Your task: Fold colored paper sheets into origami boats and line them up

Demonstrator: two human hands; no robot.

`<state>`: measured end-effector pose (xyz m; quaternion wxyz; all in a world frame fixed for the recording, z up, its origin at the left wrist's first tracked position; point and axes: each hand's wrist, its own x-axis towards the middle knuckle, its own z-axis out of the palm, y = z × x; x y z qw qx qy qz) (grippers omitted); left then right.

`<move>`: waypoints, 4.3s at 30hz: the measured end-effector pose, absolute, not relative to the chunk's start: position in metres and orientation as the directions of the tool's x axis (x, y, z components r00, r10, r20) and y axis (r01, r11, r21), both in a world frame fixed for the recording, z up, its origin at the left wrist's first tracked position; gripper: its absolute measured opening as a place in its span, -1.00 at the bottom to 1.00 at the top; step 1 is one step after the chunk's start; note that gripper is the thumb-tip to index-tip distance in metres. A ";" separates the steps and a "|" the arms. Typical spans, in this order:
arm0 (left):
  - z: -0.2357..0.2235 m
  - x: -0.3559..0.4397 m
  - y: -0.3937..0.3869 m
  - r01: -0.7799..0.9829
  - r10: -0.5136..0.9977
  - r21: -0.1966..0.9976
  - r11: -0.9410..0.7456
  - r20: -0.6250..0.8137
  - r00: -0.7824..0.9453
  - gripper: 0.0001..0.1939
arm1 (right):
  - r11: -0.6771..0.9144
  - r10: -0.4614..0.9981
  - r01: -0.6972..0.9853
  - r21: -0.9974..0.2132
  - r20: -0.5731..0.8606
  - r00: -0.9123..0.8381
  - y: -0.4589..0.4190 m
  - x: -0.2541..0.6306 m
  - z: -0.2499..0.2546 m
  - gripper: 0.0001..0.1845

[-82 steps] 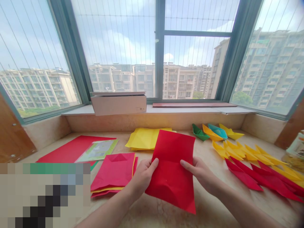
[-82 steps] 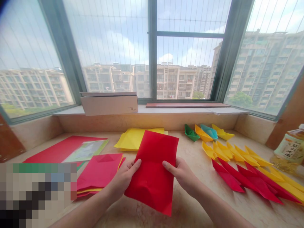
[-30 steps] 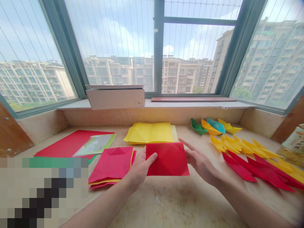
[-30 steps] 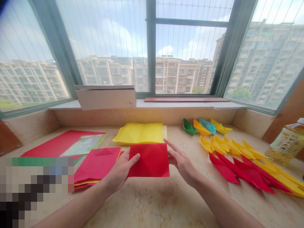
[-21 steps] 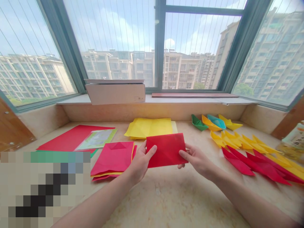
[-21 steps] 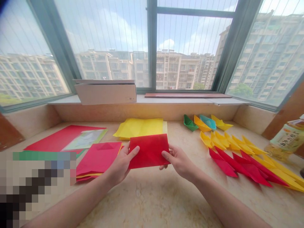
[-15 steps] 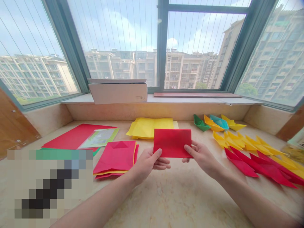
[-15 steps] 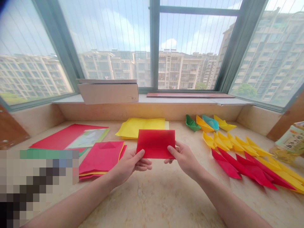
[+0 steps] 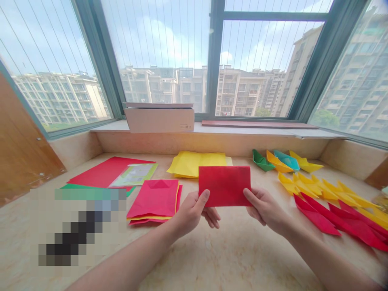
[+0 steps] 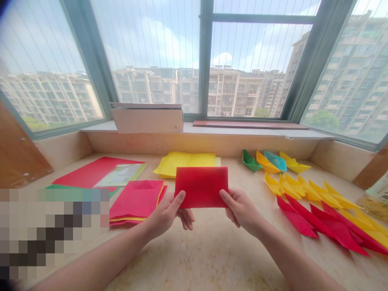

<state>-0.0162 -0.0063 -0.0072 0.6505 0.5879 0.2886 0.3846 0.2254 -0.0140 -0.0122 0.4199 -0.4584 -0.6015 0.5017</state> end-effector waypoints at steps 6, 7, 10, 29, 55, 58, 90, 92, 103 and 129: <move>-0.001 -0.018 -0.007 -0.109 0.863 0.994 -0.009 0.063 0.501 -0.29 | 0.090 0.938 0.193 -0.977 0.018 -0.345 -0.015 0.224 -0.014 -0.32; 0.001 -0.020 -0.009 -0.123 0.848 0.992 -0.024 0.085 0.523 -0.30 | 0.082 0.942 0.186 -0.979 0.015 -0.336 -0.015 0.224 -0.014 -0.32; 0.008 -0.025 -0.015 -0.164 0.740 0.984 -0.072 0.163 0.652 -0.42 | 0.049 0.940 0.112 -0.993 0.008 -0.342 -0.016 0.223 -0.014 -0.30; 0.005 -0.018 -0.012 -0.080 0.898 0.981 -0.174 0.192 0.397 -0.44 | 0.269 0.949 0.320 -0.908 0.193 -0.251 -0.013 0.222 -0.021 -0.40; 0.003 -0.009 -0.012 -0.227 0.853 0.955 -0.193 0.278 0.443 -0.52 | 0.789 0.592 0.566 -0.241 0.547 -0.592 -0.023 0.211 -0.019 -0.36; 0.001 -0.008 -0.008 -0.243 0.912 0.960 -0.137 0.218 0.348 -0.58 | 0.796 0.579 0.567 -0.212 0.539 -0.611 -0.026 0.207 -0.018 -0.41; -0.007 -0.017 -0.016 -0.171 0.765 0.942 -0.288 0.333 0.551 -0.35 | 0.492 0.857 0.299 -0.817 0.515 -0.005 -0.035 0.204 -0.008 -0.63; -0.004 -0.021 -0.017 -0.138 0.716 0.907 -0.399 0.402 0.570 -0.43 | 0.350 0.935 0.024 -0.936 0.348 -0.072 -0.039 0.202 -0.005 -0.65; 0.024 -0.024 -0.022 0.212 0.711 0.685 -0.697 0.621 0.330 -0.63 | -0.188 0.890 -0.325 -0.927 -0.021 -0.455 -0.048 0.204 0.013 -0.53; 0.016 -0.031 -0.004 0.712 0.786 0.382 -0.589 0.475 0.395 -0.76 | 0.437 0.886 0.262 -0.861 0.361 -0.292 -0.035 0.200 -0.001 -0.73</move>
